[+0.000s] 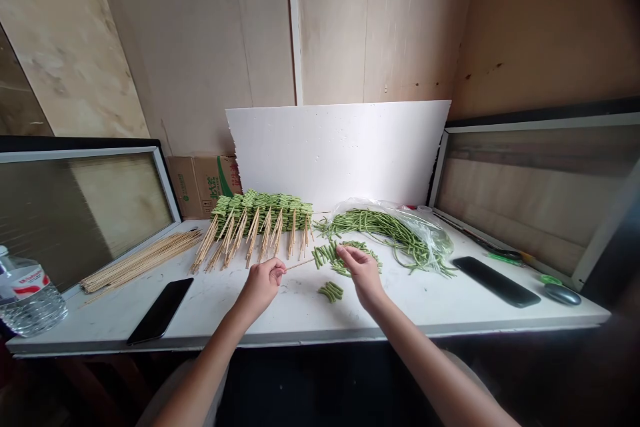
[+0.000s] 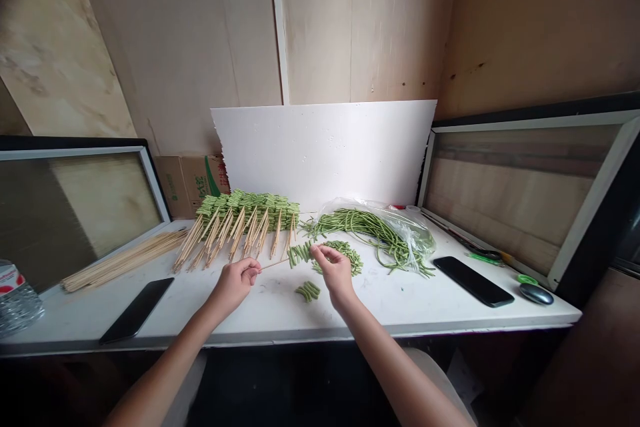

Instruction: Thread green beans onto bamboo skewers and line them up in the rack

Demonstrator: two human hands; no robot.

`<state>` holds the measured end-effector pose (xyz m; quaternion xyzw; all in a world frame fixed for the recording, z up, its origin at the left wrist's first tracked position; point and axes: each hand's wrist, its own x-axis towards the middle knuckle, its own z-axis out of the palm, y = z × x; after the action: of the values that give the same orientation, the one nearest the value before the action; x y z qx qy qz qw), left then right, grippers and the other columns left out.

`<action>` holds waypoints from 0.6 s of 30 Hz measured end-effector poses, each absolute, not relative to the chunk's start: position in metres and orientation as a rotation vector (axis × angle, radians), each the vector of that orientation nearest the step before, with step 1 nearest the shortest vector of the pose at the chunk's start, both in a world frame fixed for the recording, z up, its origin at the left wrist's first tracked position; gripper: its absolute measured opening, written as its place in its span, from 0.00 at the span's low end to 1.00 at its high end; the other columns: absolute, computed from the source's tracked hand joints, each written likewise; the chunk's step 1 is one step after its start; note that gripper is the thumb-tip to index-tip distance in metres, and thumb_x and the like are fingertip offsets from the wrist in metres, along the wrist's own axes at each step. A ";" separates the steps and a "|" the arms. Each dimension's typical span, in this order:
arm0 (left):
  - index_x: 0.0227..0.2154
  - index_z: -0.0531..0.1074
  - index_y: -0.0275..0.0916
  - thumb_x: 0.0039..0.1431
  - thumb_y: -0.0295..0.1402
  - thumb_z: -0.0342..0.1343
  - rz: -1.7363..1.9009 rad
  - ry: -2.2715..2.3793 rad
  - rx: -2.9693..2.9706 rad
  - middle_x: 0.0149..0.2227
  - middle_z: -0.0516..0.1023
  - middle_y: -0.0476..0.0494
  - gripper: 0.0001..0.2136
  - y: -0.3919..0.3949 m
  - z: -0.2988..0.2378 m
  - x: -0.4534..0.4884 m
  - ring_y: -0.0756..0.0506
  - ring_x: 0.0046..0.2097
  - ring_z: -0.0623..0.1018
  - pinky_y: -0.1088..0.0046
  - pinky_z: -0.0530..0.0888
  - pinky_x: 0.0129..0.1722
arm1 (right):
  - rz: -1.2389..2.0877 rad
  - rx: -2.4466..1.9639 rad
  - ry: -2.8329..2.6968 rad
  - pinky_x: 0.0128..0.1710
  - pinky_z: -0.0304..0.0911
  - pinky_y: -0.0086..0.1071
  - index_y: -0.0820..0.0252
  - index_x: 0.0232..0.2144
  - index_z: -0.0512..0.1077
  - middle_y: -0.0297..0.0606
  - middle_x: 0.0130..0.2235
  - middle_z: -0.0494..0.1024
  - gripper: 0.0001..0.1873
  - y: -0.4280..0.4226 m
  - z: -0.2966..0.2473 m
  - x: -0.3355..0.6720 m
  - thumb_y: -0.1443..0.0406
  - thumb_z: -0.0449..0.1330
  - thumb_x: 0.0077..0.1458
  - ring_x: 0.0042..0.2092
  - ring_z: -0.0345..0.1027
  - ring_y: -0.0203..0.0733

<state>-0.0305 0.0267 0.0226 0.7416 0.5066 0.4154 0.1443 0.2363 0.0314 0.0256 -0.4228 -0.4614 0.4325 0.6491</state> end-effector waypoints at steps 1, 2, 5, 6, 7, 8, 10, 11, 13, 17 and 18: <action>0.28 0.74 0.39 0.63 0.32 0.47 1.200 1.465 2.137 0.21 0.72 0.49 0.12 0.026 0.024 -0.029 0.46 0.25 0.72 0.72 0.67 0.30 | 0.995 -0.971 -1.052 0.43 0.66 0.42 0.55 0.32 0.84 0.44 0.42 0.84 0.21 0.031 0.026 0.235 0.46 0.73 0.47 0.47 0.74 0.53; 0.28 0.74 0.39 0.63 0.32 0.47 1.210 1.474 2.129 0.21 0.72 0.48 0.12 0.026 0.025 -0.028 0.46 0.25 0.72 0.72 0.67 0.30 | 1.004 -0.977 -1.064 0.44 0.66 0.42 0.55 0.34 0.84 0.44 0.43 0.84 0.21 0.031 0.028 0.236 0.46 0.72 0.48 0.47 0.74 0.54; 0.29 0.74 0.39 0.64 0.34 0.48 1.282 1.521 2.079 0.22 0.74 0.48 0.12 0.026 0.029 -0.033 0.45 0.26 0.73 0.71 0.68 0.31 | 0.940 -0.981 -1.207 0.45 0.66 0.43 0.52 0.41 0.84 0.44 0.46 0.84 0.23 0.037 0.032 0.250 0.45 0.70 0.51 0.49 0.74 0.55; 0.30 0.74 0.39 0.64 0.35 0.48 1.309 1.542 2.069 0.22 0.74 0.48 0.12 0.027 0.030 -0.036 0.45 0.27 0.74 0.71 0.69 0.32 | 0.869 -0.994 -1.296 0.46 0.66 0.43 0.52 0.41 0.84 0.44 0.45 0.84 0.22 0.040 0.033 0.258 0.45 0.70 0.52 0.48 0.74 0.55; 0.30 0.74 0.40 0.64 0.35 0.48 1.328 1.563 2.067 0.22 0.74 0.48 0.11 0.028 0.031 -0.039 0.45 0.27 0.74 0.71 0.69 0.33 | 0.769 -1.036 -1.406 0.45 0.66 0.44 0.52 0.37 0.85 0.44 0.42 0.85 0.19 0.044 0.032 0.267 0.46 0.69 0.53 0.46 0.74 0.55; 0.30 0.74 0.40 0.64 0.35 0.49 1.336 1.582 2.068 0.23 0.74 0.48 0.11 0.029 0.031 -0.042 0.45 0.28 0.74 0.71 0.69 0.33 | 0.652 -1.097 -1.528 0.46 0.65 0.45 0.51 0.32 0.85 0.43 0.37 0.84 0.16 0.048 0.031 0.276 0.47 0.70 0.52 0.44 0.73 0.56; 0.30 0.74 0.40 0.63 0.35 0.49 1.325 1.609 2.071 0.23 0.74 0.48 0.11 0.031 0.031 -0.047 0.44 0.28 0.75 0.71 0.69 0.33 | 0.493 -1.213 -1.716 0.46 0.64 0.47 0.50 0.22 0.82 0.42 0.28 0.81 0.12 0.056 0.023 0.291 0.52 0.74 0.46 0.42 0.71 0.57; 0.30 0.74 0.40 0.63 0.35 0.49 1.314 1.615 2.074 0.23 0.74 0.48 0.11 0.032 0.030 -0.049 0.44 0.28 0.75 0.71 0.69 0.33 | 0.463 -1.260 -1.768 0.45 0.63 0.47 0.50 0.19 0.80 0.42 0.24 0.79 0.12 0.059 0.018 0.296 0.54 0.75 0.44 0.41 0.70 0.58; 0.30 0.74 0.40 0.63 0.35 0.48 1.291 1.612 2.085 0.23 0.74 0.48 0.11 0.033 0.027 -0.050 0.44 0.28 0.75 0.71 0.68 0.33 | 0.445 -1.300 -1.806 0.44 0.63 0.48 0.49 0.16 0.78 0.41 0.21 0.77 0.12 0.064 0.006 0.301 0.57 0.77 0.39 0.40 0.69 0.58; 0.30 0.74 0.40 0.63 0.33 0.48 1.243 1.595 2.108 0.23 0.75 0.47 0.10 0.035 0.022 -0.048 0.44 0.29 0.76 0.70 0.69 0.34 | 0.439 -1.268 -1.789 0.46 0.61 0.47 0.49 0.15 0.77 0.41 0.21 0.75 0.13 0.070 -0.013 0.297 0.58 0.78 0.37 0.42 0.68 0.58; 0.30 0.74 0.40 0.62 0.33 0.48 1.234 1.590 2.110 0.24 0.75 0.47 0.10 0.035 0.022 -0.047 0.44 0.30 0.76 0.70 0.69 0.35 | 0.448 -1.260 -1.776 0.46 0.61 0.47 0.49 0.15 0.76 0.41 0.21 0.75 0.14 0.070 -0.015 0.295 0.58 0.78 0.38 0.43 0.68 0.57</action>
<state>-0.0468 0.0353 0.0217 0.7189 0.5419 0.4205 0.1126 0.2948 0.0701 -0.0154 -0.5081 -0.7161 0.1805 0.4433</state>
